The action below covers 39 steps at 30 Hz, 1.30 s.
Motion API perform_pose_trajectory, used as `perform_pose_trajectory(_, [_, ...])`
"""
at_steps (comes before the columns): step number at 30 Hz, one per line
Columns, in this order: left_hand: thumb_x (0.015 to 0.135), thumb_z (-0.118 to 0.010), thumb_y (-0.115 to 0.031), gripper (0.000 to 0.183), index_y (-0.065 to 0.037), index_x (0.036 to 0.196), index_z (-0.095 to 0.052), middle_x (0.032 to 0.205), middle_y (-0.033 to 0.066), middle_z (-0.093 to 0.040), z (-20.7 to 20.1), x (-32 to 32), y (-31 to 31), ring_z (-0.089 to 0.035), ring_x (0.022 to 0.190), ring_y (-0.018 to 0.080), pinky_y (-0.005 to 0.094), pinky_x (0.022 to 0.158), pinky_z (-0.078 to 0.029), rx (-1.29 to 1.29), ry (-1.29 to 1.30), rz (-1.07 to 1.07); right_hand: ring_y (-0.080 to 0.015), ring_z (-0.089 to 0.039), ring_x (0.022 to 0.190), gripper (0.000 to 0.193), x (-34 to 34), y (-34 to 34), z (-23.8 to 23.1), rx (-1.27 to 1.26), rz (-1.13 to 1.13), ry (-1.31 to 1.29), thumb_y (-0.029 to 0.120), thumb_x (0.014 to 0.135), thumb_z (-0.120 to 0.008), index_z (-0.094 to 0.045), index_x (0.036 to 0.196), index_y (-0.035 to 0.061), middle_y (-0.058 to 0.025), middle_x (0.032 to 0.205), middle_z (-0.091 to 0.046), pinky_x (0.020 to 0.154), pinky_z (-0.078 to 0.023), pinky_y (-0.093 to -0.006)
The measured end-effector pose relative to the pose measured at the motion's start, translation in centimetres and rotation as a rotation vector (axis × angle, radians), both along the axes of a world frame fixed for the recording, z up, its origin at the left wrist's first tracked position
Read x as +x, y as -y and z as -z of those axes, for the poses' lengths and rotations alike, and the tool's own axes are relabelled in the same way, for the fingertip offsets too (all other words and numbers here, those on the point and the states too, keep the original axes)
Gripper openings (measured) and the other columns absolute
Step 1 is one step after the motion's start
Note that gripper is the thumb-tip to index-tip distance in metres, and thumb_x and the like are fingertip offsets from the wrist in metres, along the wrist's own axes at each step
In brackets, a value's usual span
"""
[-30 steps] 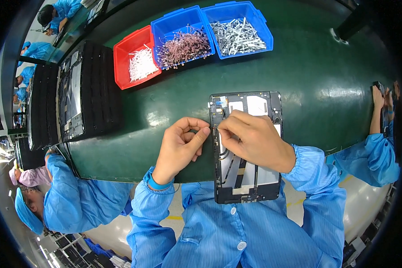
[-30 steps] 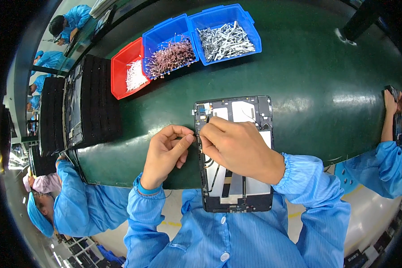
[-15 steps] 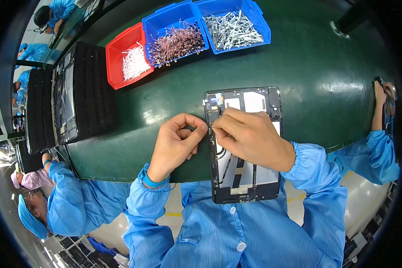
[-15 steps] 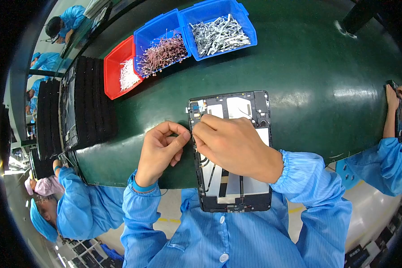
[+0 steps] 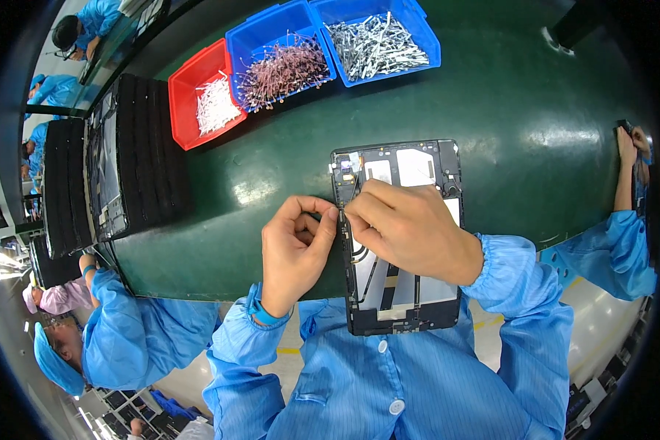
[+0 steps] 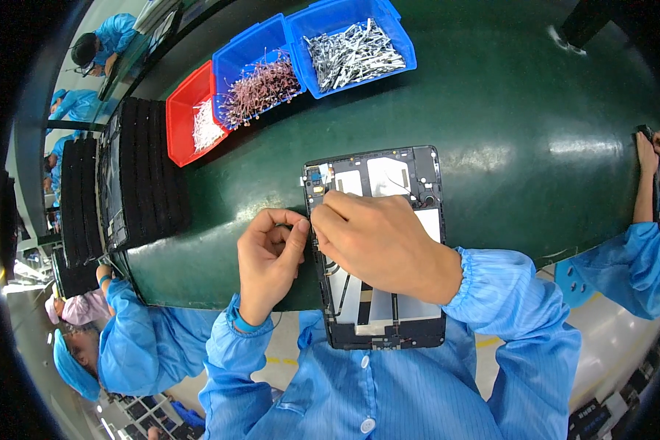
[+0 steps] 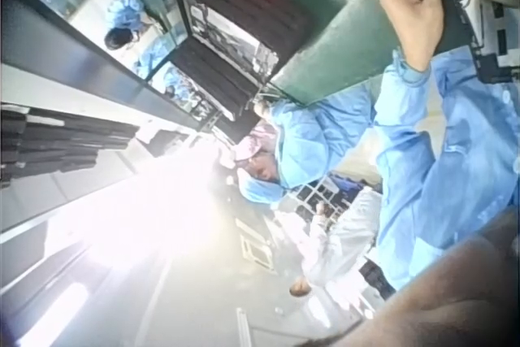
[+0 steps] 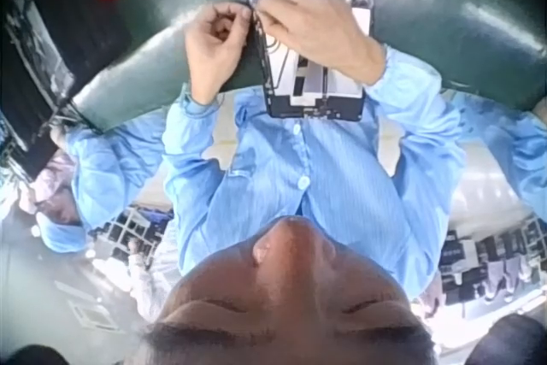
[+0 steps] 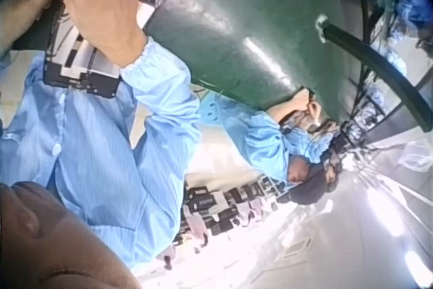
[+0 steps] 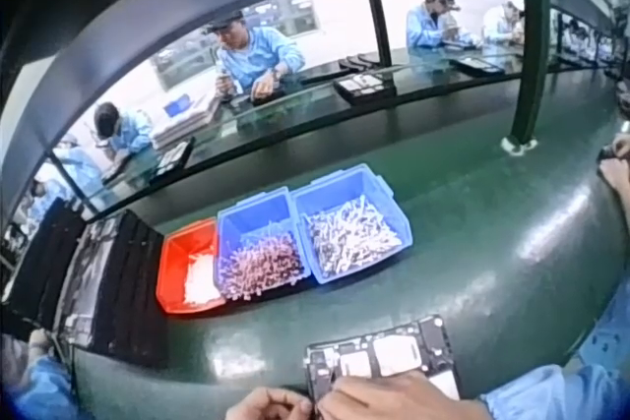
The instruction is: The person assembles electronic components and ribbon cables into a tablet frame by hand, taking parts from bins and inserting them into the frame.
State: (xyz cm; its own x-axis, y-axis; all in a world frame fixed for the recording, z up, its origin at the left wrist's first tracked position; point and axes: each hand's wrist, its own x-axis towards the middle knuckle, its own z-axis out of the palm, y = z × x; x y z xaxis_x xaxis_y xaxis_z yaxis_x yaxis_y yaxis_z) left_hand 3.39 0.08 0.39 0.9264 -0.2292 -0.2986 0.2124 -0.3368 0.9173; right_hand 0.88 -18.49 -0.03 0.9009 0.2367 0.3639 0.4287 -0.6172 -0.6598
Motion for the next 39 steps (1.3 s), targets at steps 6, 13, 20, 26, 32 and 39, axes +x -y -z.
perform_pose_trajectory(6, [0.089, -0.068, -0.005, 0.01, 0.002, 0.09, -0.061, 0.068, 0.0007, -0.062, -0.2, 0.5, 0.0, -0.053, 0.057, 0.0015, 0.0171, 0.048, -0.038, 0.016, -0.023, 0.023, -0.0207, -0.06, 0.058, 0.012, -0.2, 0.1, 0.1, -0.027, -0.022, 0.026, 0.006, 0.074, -0.071, -0.06, 0.08, 0.0058, -0.0042, 0.074, -0.052, 0.048, -0.048, -0.0337])
perform_pose_trajectory(13, [0.09, -0.067, -0.006, 0.011, 0.003, 0.091, -0.061, 0.072, 0.0041, -0.065, -0.8, 2.0, -0.7, -0.059, 0.063, 0.0051, 0.0187, 0.049, -0.045, 0.033, -0.166, 0.114, -0.021, -0.06, 0.058, 0.013, -0.3, 0.3, 0.2, -0.01, -0.027, 0.031, 0.006, 0.074, -0.071, -0.06, 0.08, 0.0056, -0.0045, 0.074, -0.052, 0.048, -0.048, -0.0341])
perform_pose_trajectory(20, [0.091, -0.067, -0.007, 0.012, 0.003, 0.093, -0.061, 0.075, 0.0063, -0.067, -1.3, 3.3, -1.0, -0.063, 0.063, 0.0084, 0.0202, 0.049, -0.048, -0.04, -0.279, 0.202, -0.0215, -0.061, 0.061, 0.014, -0.3, 0.4, 0.1, 0.01, -0.04, 0.001, 0.01, 0.076, -0.07, -0.057, 0.079, 0.0056, -0.0049, 0.074, -0.051, 0.048, -0.047, -0.0354])
perform_pose_trajectory(26, [0.089, -0.066, -0.004, 0.011, 0.004, 0.093, -0.06, 0.077, 0.0075, -0.067, -1.4, 3.7, -0.8, -0.065, 0.065, 0.0095, 0.0203, 0.049, -0.05, -0.009, -0.289, 0.215, -0.0217, -0.062, 0.065, 0.017, -0.2, 0.5, 0.1, -0.02, -0.054, -0.01, 0.014, 0.077, -0.069, -0.055, 0.079, 0.0055, -0.0052, 0.075, -0.051, 0.049, -0.048, -0.0363])
perform_pose_trajectory(32, [0.086, -0.065, 0.0, 0.01, 0.004, 0.092, -0.059, 0.08, 0.0089, -0.067, -1.2, 3.5, -0.6, -0.067, 0.067, 0.0117, 0.0221, 0.05, -0.053, -0.023, -0.295, 0.192, -0.0224, -0.061, 0.061, 0.014, -0.1, 0.4, 0.1, 0.004, -0.037, -0.01, 0.01, 0.075, -0.07, -0.057, 0.078, 0.0054, -0.0051, 0.073, -0.052, 0.049, -0.048, -0.0358])
perform_pose_trajectory(39, [0.085, -0.066, -0.002, 0.011, 0.003, 0.091, -0.058, 0.084, 0.0085, -0.066, -1.4, 3.3, -0.6, -0.068, 0.069, 0.0128, 0.0225, 0.05, -0.053, -0.011, -0.278, 0.183, -0.0231, -0.06, 0.057, 0.01, -0.3, 0.3, -0.2, 0.109, 0.016, -0.04, 0.001, 0.073, -0.069, -0.061, 0.078, 0.0037, -0.0074, 0.072, -0.056, 0.05, -0.049, -0.0331])
